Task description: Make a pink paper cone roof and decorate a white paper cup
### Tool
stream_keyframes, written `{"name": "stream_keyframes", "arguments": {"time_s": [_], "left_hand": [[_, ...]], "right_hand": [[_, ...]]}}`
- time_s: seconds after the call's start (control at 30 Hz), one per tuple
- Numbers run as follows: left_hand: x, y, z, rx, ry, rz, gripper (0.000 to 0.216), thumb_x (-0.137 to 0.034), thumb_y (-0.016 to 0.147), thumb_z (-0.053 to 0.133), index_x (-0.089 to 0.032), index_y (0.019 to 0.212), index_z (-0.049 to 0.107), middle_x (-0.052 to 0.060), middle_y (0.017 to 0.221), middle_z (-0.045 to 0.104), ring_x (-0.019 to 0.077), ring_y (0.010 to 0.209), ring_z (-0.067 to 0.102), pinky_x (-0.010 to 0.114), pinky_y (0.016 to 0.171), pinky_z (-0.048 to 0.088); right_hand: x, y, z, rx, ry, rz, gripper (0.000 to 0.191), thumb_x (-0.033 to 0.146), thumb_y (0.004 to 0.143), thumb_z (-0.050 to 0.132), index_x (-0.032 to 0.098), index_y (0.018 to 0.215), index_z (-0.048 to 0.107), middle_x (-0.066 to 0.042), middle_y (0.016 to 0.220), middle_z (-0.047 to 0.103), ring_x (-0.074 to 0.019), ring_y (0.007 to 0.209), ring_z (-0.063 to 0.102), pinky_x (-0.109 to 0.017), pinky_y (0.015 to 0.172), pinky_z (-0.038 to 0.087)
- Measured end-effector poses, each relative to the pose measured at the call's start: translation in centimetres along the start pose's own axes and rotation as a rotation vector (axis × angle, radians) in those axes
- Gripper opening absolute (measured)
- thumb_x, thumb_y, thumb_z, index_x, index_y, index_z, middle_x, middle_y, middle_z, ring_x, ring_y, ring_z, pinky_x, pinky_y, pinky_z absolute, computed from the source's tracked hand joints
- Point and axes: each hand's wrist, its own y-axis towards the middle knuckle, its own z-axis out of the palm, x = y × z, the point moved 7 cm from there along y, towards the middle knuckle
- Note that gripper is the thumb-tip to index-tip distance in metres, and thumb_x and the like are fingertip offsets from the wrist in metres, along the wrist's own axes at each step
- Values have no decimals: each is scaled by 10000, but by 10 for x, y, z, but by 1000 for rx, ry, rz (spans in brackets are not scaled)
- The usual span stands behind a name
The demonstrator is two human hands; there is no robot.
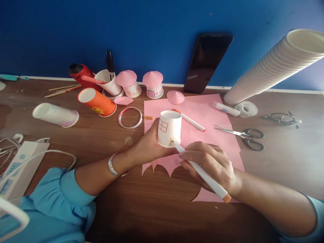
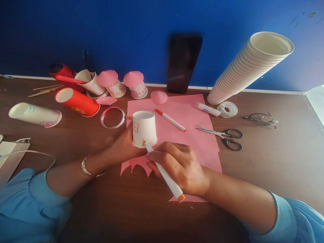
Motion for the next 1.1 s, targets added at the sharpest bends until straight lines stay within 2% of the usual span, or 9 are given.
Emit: {"name": "stream_keyframes", "arguments": {"time_s": [0.13, 0.43, 0.67, 0.83, 1.1], "left_hand": [[1, 0, -1, 3, 5, -27, 791, -333, 644, 943, -257, 1249, 441, 31, 982, 612, 261, 949, 633, 351, 706, 536], [-8, 1, -3, -56, 93, 42, 687, -304, 630, 940, -224, 1100, 446, 31, 1016, 588, 222, 928, 598, 315, 703, 517], [-4, 2, -2, -49, 62, 69, 675, -273, 635, 930, -221, 1100, 444, 14, 986, 567, 207, 929, 582, 310, 728, 509], [-6, 2, -4, -72, 80, 65, 694, -315, 635, 936, -225, 1127, 455, 17, 993, 576, 196, 889, 582, 293, 688, 496], [-10, 2, -1, -62, 66, 70, 663, -263, 645, 925, -219, 1132, 478, -9, 938, 549, 151, 801, 529, 271, 654, 469]], "right_hand": [[0, 2, -1, -2, -24, 22, 140, 80, 948, 624, 134, 1075, 599, -43, 865, 682, -135, 714, 687, -261, 581, 591], [4, -1, 0, 7, 32, -5, 133, 73, 945, 613, 125, 1067, 609, -36, 802, 672, -152, 687, 680, -288, 560, 586], [6, -2, 1, 4, 101, -46, 119, 63, 931, 619, 102, 1044, 627, -48, 821, 675, -153, 703, 676, -281, 590, 604], [4, -1, 1, -8, 41, -30, 131, 53, 914, 637, 99, 1036, 629, -52, 804, 664, -157, 667, 664, -285, 550, 568], [5, 1, 1, 4, 5, -14, 149, 50, 921, 634, 122, 1049, 607, -38, 802, 666, -156, 672, 682, -285, 543, 565]]}}
